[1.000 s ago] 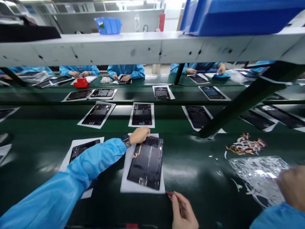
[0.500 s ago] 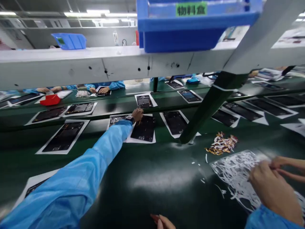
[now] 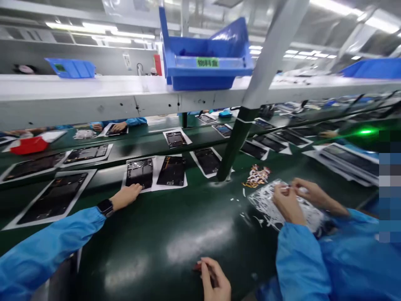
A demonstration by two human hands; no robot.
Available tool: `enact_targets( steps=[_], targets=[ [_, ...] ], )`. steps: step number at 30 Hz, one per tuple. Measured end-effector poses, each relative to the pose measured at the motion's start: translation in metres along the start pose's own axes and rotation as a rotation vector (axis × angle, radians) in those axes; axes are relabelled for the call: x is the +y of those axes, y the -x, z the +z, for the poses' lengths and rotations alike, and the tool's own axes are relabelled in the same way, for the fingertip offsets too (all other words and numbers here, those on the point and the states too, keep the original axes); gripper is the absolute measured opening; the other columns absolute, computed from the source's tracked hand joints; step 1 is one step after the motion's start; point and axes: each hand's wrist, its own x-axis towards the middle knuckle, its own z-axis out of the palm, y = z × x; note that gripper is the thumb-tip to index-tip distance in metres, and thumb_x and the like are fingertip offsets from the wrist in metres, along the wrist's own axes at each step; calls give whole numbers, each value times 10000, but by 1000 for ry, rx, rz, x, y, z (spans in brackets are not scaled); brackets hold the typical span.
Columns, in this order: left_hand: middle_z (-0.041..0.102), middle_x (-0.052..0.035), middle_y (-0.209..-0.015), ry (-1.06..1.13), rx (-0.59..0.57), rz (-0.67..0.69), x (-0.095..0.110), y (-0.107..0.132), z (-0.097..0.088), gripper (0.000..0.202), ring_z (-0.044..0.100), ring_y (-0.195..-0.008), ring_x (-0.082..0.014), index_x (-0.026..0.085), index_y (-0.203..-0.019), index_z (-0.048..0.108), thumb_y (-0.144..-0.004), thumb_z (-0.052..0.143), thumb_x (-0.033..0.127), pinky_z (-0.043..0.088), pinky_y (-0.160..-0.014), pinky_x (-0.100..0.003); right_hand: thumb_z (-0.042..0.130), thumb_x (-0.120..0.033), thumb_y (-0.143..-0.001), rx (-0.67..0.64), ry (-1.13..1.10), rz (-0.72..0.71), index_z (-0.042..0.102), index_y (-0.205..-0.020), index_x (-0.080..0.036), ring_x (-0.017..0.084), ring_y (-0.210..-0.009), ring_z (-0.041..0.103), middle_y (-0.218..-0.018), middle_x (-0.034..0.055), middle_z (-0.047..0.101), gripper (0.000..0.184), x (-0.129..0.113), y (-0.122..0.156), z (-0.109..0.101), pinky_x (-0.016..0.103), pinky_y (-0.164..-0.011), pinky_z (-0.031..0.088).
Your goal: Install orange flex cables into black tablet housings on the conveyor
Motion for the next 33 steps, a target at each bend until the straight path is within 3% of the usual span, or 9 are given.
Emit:
enact_targets(
  steps=[5, 10, 13, 17, 20, 22, 24, 27, 33],
  targets=[
    [618, -169, -1068, 0, 21, 15, -8, 2, -17, 288, 623, -975, -284, 94, -1057, 535, -817, 421, -16, 469, -825, -375, 720, -533, -775, -70, -80, -11, 699, -862, -154, 220, -648, 643, -749, 77, 686, 389, -3, -9, -12, 289, -565, 524],
    [632, -124, -1001, 115, 140, 1, -5, 53, -49, 193, 646, -889, -251, 133, -1017, 529, -889, 384, 124, 464, -771, -326, 718, -499, -785, -57, -271, 93, 686, -873, -161, 193, -648, 601, -715, 41, 638, 351, -4, -8, -20, 264, -517, 491],
    [647, -75, -924, 253, 158, 18, 46, 103, -43, 237, 652, -756, -219, 170, -1067, 539, -900, 371, 179, 476, -699, -308, 734, -461, -774, -80, -351, 168, 664, -859, -165, 185, -646, 592, -706, 24, 615, 315, -9, -8, -19, 260, -515, 480],
    [667, -112, -1012, 211, 75, 196, 156, 162, -10, 404, 654, -896, -251, 191, -1122, 585, -793, 409, 38, 508, -689, -317, 732, -485, -752, -146, -404, 306, 624, -818, -176, 148, -542, 530, -667, -27, 530, 334, -20, -6, -11, 250, -448, 440],
    [655, -143, -961, 169, 13, 388, 218, 188, 1, 297, 633, -852, -292, 156, -1060, 609, -805, 482, 72, 499, -591, -339, 716, -544, -746, -290, -221, 388, 608, -819, -178, 68, -383, 293, -582, -83, 410, 388, -23, -3, -8, 214, -359, 319],
    [645, -136, -909, 177, -6, 406, 235, 196, -2, 210, 619, -806, -286, 141, -1020, 608, -849, 491, 100, 482, -568, -341, 679, -595, -762, -409, 4, 367, 612, -833, -179, 65, -374, 242, -556, -91, 382, 427, -20, -2, -8, 210, -352, 265],
    [639, -124, -907, 218, -1, 407, 234, 200, -8, 153, 610, -809, -266, 139, -993, 597, -889, 486, 123, 477, -590, -337, 640, -616, -784, -509, 217, 249, 619, -800, -179, 95, -426, 350, -564, -67, 420, 438, -17, -4, -10, 220, -406, 308],
    [628, -80, -954, 353, 28, 387, 208, 192, -17, 104, 593, -838, -216, 169, -973, 575, -937, 482, 195, 486, -682, -321, 578, -595, -824, -578, 480, 35, 629, -762, -190, 143, -524, 462, -558, -43, 452, 412, -15, -9, -15, 243, -508, 360],
    [587, -86, -1022, 335, 203, 65, 124, 118, -3, 120, 552, -970, -216, 147, -984, 581, -948, 475, 190, 462, -865, -333, 483, -607, -825, -555, 866, -49, 592, -851, -243, 187, -496, 513, -521, -46, 471, 381, -11, -5, -25, 273, -509, 347]
  ],
)
